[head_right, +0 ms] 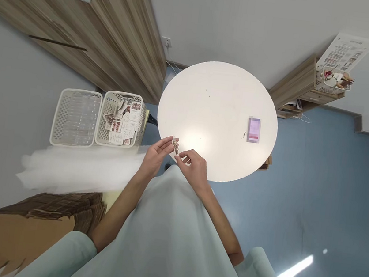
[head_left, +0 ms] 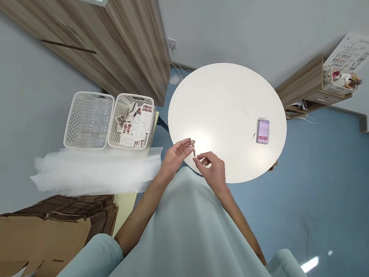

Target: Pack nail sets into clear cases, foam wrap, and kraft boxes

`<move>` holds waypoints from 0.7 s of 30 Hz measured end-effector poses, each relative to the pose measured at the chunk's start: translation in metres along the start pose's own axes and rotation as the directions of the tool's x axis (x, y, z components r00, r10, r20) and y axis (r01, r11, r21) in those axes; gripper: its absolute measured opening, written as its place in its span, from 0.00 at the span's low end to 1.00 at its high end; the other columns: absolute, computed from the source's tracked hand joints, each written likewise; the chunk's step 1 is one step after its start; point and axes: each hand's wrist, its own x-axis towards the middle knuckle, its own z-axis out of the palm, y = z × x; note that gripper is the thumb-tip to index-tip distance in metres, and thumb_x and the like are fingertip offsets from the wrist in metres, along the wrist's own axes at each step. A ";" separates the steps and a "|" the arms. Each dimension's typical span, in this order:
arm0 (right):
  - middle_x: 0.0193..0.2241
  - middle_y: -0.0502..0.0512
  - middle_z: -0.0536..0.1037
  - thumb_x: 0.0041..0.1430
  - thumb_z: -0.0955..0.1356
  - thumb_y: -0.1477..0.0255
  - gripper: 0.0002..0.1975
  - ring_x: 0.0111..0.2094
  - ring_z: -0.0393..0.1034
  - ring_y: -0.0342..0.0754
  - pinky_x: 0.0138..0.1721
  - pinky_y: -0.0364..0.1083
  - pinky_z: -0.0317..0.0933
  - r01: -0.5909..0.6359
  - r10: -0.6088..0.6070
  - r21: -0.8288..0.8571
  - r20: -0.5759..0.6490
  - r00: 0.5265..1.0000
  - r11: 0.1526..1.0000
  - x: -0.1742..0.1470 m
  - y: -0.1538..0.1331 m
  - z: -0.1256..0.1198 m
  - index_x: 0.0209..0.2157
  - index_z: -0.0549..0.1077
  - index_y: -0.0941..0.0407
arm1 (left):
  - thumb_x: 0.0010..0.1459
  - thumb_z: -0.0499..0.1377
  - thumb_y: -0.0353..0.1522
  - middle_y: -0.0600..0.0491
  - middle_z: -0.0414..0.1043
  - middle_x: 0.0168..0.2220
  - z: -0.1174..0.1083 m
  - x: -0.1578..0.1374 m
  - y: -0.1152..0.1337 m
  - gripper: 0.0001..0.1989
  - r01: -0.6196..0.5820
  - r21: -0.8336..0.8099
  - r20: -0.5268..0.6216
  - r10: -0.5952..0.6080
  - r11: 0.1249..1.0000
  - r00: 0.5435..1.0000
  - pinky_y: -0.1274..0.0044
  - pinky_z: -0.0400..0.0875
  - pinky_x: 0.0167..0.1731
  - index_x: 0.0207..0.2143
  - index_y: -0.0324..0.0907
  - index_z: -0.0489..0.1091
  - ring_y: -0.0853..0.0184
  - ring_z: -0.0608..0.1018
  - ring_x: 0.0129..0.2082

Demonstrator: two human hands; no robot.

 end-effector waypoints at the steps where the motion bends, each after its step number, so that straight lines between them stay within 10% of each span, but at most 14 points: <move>1: 0.36 0.54 0.82 0.66 0.71 0.55 0.13 0.32 0.74 0.51 0.41 0.52 0.69 0.007 -0.007 -0.006 -0.009 1.000 1.000 0.000 0.001 0.000 0.33 0.78 0.49 | 0.56 0.73 0.44 0.42 0.77 0.61 0.000 0.000 0.000 0.29 -0.005 0.011 -0.011 0.005 1.000 1.000 0.62 0.68 0.66 0.57 0.43 0.77 0.52 0.75 0.66; 11: 0.32 0.54 0.83 0.60 0.73 0.56 0.14 0.33 0.78 0.52 0.39 0.51 0.72 -0.244 0.250 0.244 0.010 0.968 0.938 0.009 0.020 -0.019 0.32 0.79 0.52 | 0.51 0.75 0.44 0.43 0.83 0.50 -0.006 -0.004 -0.001 0.23 -0.050 0.054 -0.105 0.056 0.997 0.993 0.62 0.75 0.55 0.46 0.42 0.81 0.51 0.81 0.55; 21: 0.32 0.55 0.83 0.58 0.75 0.51 0.19 0.33 0.77 0.50 0.37 0.49 0.69 -0.251 0.237 0.390 0.085 0.968 0.886 0.012 0.022 -0.024 0.32 0.80 0.53 | 0.52 0.76 0.42 0.44 0.81 0.53 -0.008 -0.003 0.002 0.28 0.066 -0.157 0.072 -0.055 0.985 0.996 0.64 0.73 0.56 0.54 0.43 0.78 0.52 0.79 0.58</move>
